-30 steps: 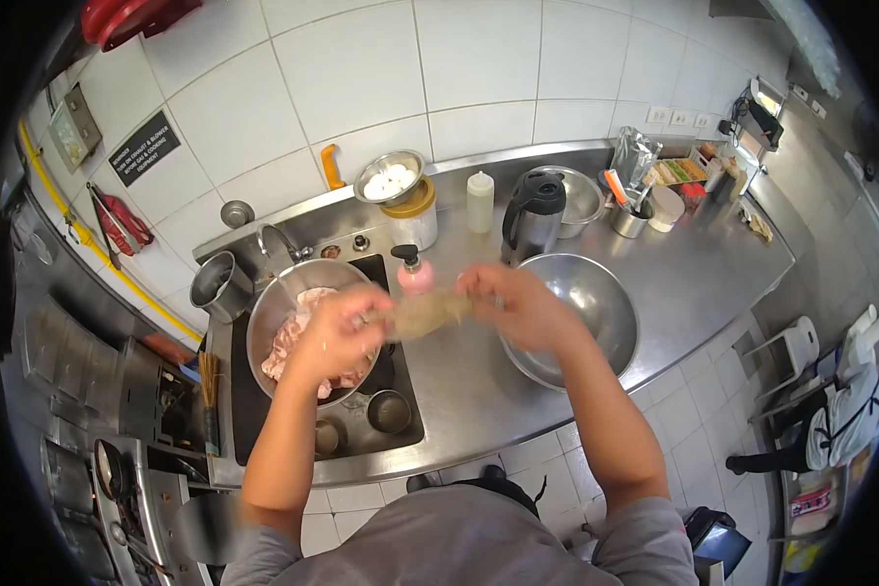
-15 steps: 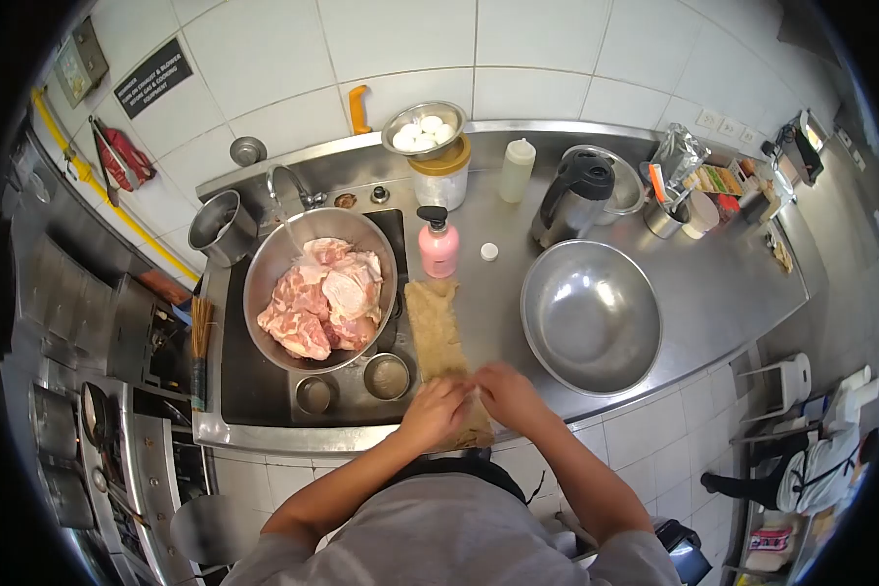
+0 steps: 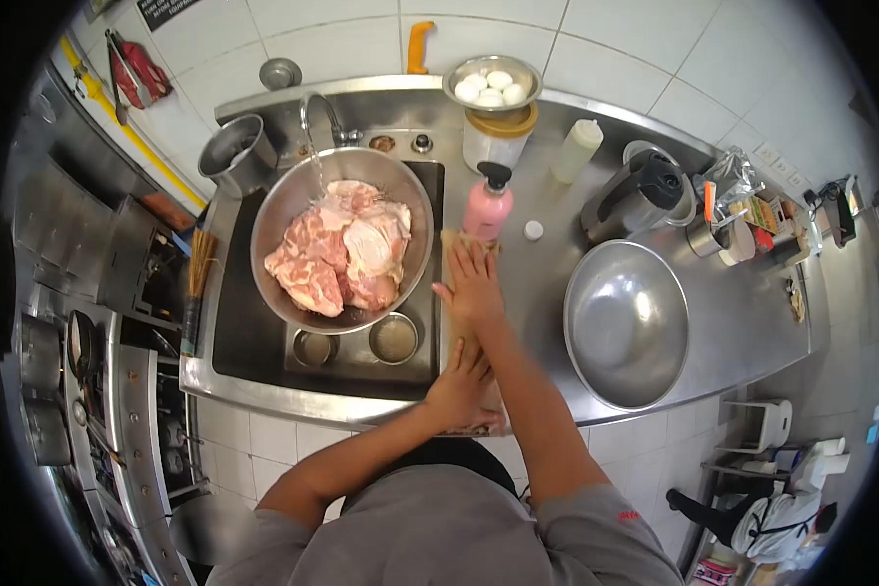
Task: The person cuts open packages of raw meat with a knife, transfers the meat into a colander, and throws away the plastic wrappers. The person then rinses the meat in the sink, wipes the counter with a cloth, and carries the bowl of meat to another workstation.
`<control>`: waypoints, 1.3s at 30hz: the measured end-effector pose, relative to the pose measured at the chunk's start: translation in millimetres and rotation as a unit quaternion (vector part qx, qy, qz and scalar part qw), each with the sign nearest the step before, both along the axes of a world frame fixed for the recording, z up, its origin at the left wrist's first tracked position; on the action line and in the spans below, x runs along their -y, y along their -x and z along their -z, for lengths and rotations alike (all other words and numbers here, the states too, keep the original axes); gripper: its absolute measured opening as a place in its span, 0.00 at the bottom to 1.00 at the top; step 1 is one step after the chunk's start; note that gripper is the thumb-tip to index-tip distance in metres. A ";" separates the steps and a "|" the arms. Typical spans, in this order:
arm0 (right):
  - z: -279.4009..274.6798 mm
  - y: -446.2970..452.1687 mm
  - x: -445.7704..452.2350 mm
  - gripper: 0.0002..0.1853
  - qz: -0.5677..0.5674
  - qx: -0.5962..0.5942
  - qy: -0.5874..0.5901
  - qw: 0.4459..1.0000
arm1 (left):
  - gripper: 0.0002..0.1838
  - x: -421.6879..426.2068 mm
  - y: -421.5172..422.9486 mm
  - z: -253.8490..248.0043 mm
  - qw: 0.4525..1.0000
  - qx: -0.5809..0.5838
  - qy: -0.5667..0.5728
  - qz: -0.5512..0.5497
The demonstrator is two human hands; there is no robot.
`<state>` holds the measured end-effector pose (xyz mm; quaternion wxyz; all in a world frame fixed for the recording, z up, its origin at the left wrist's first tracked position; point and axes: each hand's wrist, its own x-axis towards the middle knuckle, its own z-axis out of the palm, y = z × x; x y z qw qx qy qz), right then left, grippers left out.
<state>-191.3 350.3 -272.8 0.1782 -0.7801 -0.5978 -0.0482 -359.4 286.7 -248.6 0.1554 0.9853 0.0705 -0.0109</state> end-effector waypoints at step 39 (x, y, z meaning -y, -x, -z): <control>-21.8 55.8 191.7 0.45 -0.092 -0.053 0.146 0.984 | 0.29 -21.2 101.0 -14.8 0.982 0.054 0.174 -0.045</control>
